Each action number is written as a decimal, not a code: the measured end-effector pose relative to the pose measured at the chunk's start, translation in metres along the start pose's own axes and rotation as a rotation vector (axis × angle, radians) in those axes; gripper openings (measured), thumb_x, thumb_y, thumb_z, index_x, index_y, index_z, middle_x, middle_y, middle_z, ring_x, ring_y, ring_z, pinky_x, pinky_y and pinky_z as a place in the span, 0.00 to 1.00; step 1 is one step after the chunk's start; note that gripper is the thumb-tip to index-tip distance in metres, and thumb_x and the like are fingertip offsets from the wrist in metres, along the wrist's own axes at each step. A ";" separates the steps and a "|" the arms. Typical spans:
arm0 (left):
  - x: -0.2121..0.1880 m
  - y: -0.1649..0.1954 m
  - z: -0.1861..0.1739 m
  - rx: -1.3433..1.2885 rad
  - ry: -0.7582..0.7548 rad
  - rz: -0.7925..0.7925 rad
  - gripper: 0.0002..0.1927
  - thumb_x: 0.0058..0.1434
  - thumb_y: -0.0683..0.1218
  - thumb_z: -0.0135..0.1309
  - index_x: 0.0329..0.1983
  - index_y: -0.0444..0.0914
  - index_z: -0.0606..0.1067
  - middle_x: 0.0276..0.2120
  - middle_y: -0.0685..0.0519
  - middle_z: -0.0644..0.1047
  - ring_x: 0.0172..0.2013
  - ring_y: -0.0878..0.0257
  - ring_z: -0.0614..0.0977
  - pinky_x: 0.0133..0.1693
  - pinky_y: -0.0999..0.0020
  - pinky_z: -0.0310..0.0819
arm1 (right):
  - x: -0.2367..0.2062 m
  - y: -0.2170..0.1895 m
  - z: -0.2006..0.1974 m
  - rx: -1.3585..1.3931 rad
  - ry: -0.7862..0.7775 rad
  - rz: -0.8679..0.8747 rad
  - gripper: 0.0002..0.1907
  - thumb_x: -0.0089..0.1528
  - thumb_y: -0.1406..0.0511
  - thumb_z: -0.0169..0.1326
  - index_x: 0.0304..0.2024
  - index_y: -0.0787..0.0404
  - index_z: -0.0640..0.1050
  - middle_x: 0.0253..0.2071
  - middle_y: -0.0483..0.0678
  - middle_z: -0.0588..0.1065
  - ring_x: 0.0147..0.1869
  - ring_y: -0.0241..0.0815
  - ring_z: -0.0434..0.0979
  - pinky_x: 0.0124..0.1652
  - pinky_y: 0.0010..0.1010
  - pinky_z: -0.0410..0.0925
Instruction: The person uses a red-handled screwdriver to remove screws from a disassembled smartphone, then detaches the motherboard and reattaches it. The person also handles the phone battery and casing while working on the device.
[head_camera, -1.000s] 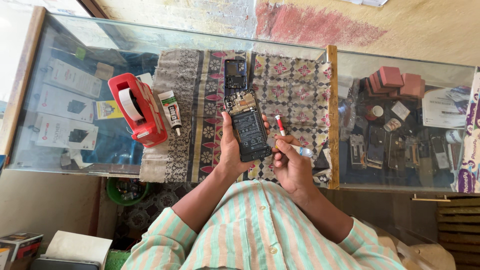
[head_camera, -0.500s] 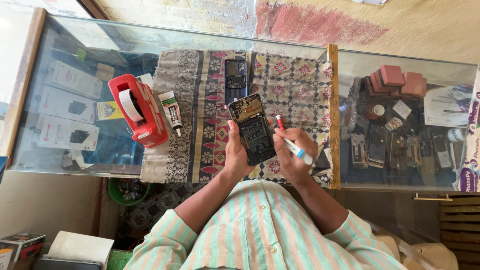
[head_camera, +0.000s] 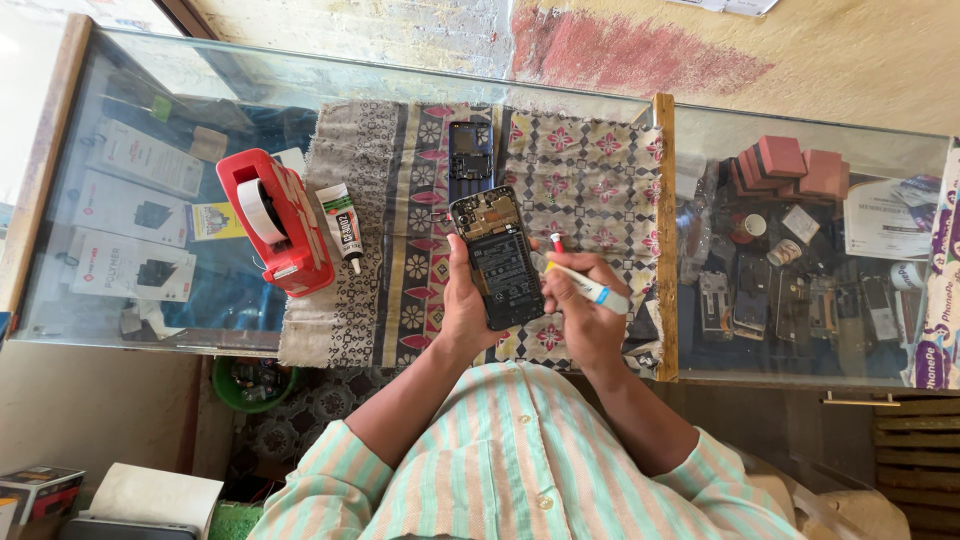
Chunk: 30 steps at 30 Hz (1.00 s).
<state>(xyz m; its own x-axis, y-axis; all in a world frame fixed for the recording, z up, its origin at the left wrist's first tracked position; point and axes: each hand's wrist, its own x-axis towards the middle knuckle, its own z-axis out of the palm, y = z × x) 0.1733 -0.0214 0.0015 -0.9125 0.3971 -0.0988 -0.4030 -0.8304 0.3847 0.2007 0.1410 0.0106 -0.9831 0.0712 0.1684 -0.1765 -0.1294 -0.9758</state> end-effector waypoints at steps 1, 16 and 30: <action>0.001 0.002 -0.002 -0.010 0.018 -0.005 0.46 0.69 0.76 0.32 0.60 0.30 0.72 0.40 0.44 0.81 0.39 0.56 0.86 0.42 0.60 0.84 | 0.002 -0.004 -0.001 -0.037 -0.076 -0.010 0.11 0.67 0.68 0.56 0.52 0.66 0.78 0.35 0.47 0.78 0.34 0.31 0.78 0.31 0.21 0.72; -0.004 0.005 -0.012 0.195 0.056 0.049 0.38 0.73 0.70 0.34 0.65 0.33 0.69 0.51 0.47 0.79 0.42 0.64 0.83 0.42 0.65 0.83 | 0.017 -0.050 -0.028 -0.585 -0.290 0.103 0.16 0.67 0.65 0.53 0.55 0.66 0.80 0.40 0.49 0.82 0.37 0.34 0.80 0.36 0.29 0.73; 0.001 0.006 -0.009 0.144 -0.053 0.040 0.38 0.74 0.68 0.32 0.66 0.33 0.68 0.50 0.45 0.78 0.45 0.59 0.84 0.46 0.63 0.82 | 0.021 -0.068 -0.001 -1.119 -0.263 -0.229 0.09 0.61 0.60 0.62 0.37 0.58 0.86 0.26 0.48 0.77 0.30 0.47 0.78 0.29 0.37 0.69</action>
<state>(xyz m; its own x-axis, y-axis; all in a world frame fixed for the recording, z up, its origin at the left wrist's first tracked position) 0.1694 -0.0292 -0.0048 -0.9210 0.3880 -0.0338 -0.3488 -0.7830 0.5150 0.1920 0.1520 0.0809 -0.9366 -0.2434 0.2522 -0.3390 0.8116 -0.4759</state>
